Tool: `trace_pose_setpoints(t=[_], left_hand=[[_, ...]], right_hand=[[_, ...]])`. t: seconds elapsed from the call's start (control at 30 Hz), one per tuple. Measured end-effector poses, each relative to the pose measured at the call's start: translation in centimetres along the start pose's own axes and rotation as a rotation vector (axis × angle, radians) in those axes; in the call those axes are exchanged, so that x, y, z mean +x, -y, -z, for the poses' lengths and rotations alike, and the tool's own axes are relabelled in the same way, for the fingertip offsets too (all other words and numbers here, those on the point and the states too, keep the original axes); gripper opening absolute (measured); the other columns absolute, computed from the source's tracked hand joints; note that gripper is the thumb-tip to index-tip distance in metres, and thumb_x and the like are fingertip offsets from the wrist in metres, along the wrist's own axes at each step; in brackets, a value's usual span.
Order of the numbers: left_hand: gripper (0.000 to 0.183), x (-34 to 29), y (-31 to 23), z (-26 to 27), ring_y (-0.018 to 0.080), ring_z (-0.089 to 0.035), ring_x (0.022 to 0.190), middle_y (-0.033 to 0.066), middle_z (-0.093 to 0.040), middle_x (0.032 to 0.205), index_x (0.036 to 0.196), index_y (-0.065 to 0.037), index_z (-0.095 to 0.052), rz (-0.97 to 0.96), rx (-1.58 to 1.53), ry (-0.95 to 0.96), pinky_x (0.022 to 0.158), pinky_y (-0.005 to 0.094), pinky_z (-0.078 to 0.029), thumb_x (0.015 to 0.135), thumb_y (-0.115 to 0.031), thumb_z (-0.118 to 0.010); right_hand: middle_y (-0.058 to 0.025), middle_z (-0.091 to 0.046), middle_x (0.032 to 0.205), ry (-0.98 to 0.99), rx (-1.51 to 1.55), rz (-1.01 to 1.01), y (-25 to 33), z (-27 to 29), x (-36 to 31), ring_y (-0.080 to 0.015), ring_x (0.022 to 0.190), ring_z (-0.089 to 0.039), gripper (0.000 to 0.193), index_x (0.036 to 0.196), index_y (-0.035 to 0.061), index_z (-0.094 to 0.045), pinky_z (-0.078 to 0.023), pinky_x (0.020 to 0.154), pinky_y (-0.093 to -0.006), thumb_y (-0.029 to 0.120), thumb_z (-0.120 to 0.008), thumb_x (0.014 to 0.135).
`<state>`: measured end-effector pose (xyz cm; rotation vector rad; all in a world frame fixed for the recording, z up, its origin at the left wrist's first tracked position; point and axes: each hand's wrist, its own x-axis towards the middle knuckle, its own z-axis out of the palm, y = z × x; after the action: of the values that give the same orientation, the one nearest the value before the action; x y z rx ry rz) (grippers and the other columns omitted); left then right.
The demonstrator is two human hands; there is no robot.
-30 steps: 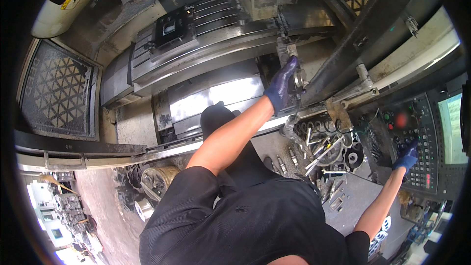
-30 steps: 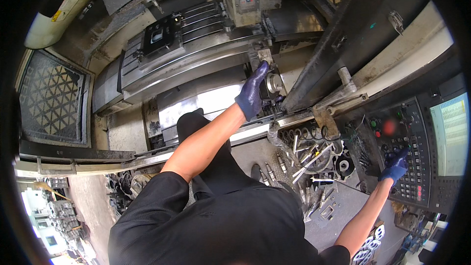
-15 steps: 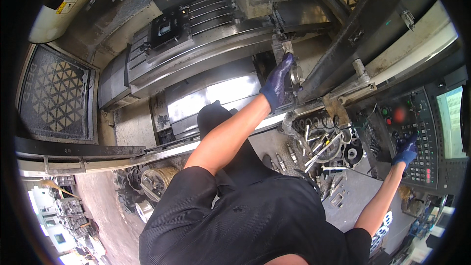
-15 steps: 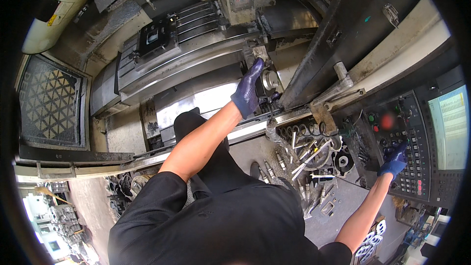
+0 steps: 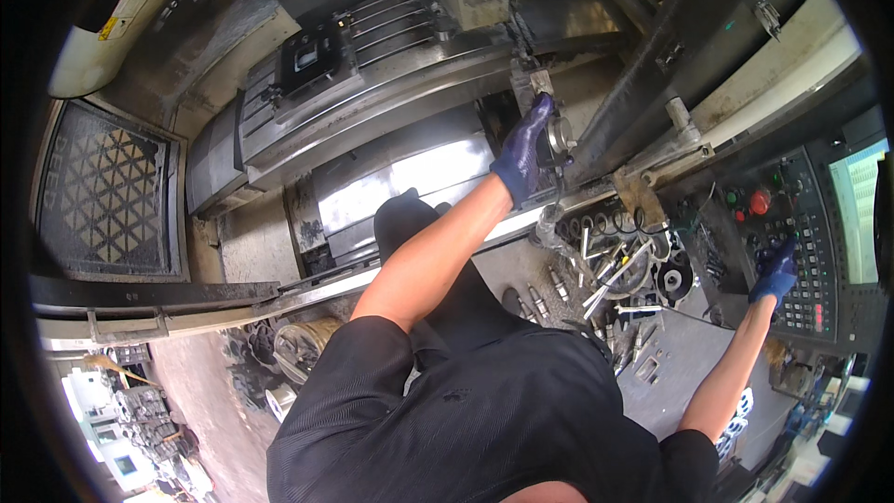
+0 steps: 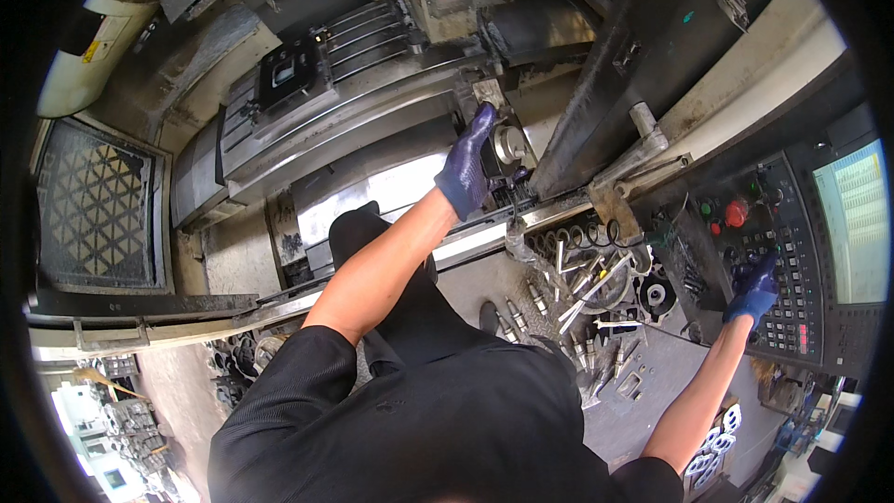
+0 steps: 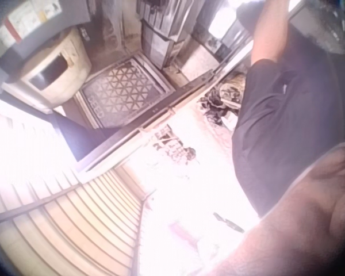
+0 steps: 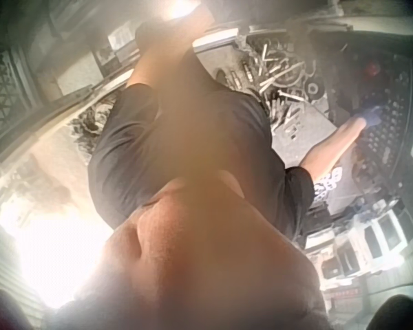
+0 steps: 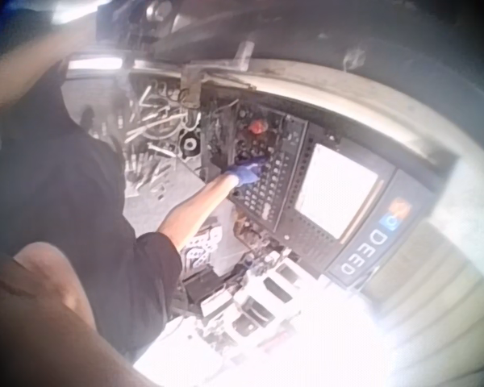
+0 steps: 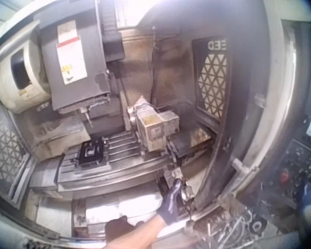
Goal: The person interacts with the control panel of a CNC machine and then places a metal component into the machine for processing.
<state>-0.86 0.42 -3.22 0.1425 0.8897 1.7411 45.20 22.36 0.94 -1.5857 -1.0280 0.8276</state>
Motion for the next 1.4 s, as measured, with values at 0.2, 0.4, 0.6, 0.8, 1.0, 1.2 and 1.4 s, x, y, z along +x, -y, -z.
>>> trace_pose_setpoints(t=[0.2, 0.4, 0.6, 0.8, 1.0, 1.2, 1.4], left_hand=[[0.042, 0.0, 0.1, 0.1, 0.0182, -0.066, 0.09, 0.0022, -0.064, 0.104, 0.122, -0.019, -0.056, 0.002, -0.007, -0.004, 0.075, 0.0398, -0.057, 0.095, -0.051, -0.054], [0.043, -0.7, -0.2, -0.4, 0.0183, -0.066, 0.091, 0.0021, -0.063, 0.109, 0.125, -0.02, -0.054, -0.006, 0.015, -0.001, 0.075, 0.0403, -0.058, 0.094, -0.051, -0.055], [0.058, 0.8, 0.7, 1.2, 0.0225, -0.059, 0.104, 0.0026, -0.055, 0.125, 0.134, -0.02, -0.053, -0.006, 0.028, 0.01, 0.08, 0.046, -0.052, 0.088, -0.054, -0.063], [0.063, 0.7, 0.5, 1.3, 0.0205, -0.058, 0.109, 0.0035, -0.055, 0.128, 0.14, -0.019, -0.048, 0.067, -0.013, 0.087, 0.081, 0.0421, -0.053, 0.089, -0.053, -0.063], [0.06, 0.9, 0.6, 1.0, 0.0195, -0.063, 0.097, 0.0022, -0.059, 0.118, 0.137, -0.02, -0.05, 0.0, -0.007, 0.065, 0.077, 0.041, -0.055, 0.089, -0.053, -0.063], [0.059, 0.7, 0.3, 0.9, 0.0195, -0.062, 0.098, 0.002, -0.059, 0.116, 0.137, -0.019, -0.051, 0.009, -0.003, 0.075, 0.076, 0.0408, -0.055, 0.09, -0.052, -0.063], [0.057, 0.7, 0.4, 0.9, 0.0181, -0.062, 0.097, 0.0012, -0.06, 0.113, 0.135, -0.02, -0.052, 0.016, -0.018, 0.058, 0.075, 0.0401, -0.055, 0.089, -0.052, -0.063]], right_hand=[[-0.0025, -0.057, 0.052, 0.083, 0.006, 0.054, -1.2, -0.8, -4.2, -0.0127, 0.043, -0.051, 0.048, 0.076, 0.0092, -0.066, -0.035, 0.042, -0.0255, 0.054, -0.058, 0.092], [-0.0046, -0.062, 0.057, 0.344, -0.024, -0.022, -6.4, -3.7, -13.5, -0.0126, 0.046, -0.055, 0.042, 0.077, 0.0065, -0.068, -0.041, 0.047, -0.0265, 0.044, -0.06, 0.094], [-0.0047, -0.066, 0.066, 0.636, -0.075, -0.162, -12.9, -5.8, -20.4, -0.0119, 0.052, -0.059, 0.031, 0.086, 0.0021, -0.07, -0.046, 0.052, -0.0262, 0.03, -0.061, 0.097], [-0.0055, -0.069, 0.071, 0.699, 0.023, -0.136, -18.0, -7.8, -23.9, -0.0115, 0.056, -0.062, 0.026, 0.095, 0.0037, -0.07, -0.046, 0.051, -0.0237, 0.026, -0.056, 0.099], [-0.0062, -0.07, 0.073, 0.841, -0.073, -0.164, -17.6, -7.9, -26.4, -0.011, 0.058, -0.062, 0.023, 0.098, 0.0042, -0.069, -0.046, 0.052, -0.0237, 0.024, -0.057, 0.098], [-0.0065, -0.069, 0.074, 0.882, -0.09, -0.165, -17.9, -7.9, -27.5, -0.0102, 0.059, -0.062, 0.021, 0.102, 0.0056, -0.07, -0.045, 0.051, -0.0233, 0.017, -0.054, 0.097], [-0.0069, -0.069, 0.075, 0.894, -0.102, -0.181, -16.9, -8.3, -28.0, -0.01, 0.059, -0.061, 0.019, 0.103, 0.0062, -0.07, -0.045, 0.051, -0.023, 0.011, -0.053, 0.096]])
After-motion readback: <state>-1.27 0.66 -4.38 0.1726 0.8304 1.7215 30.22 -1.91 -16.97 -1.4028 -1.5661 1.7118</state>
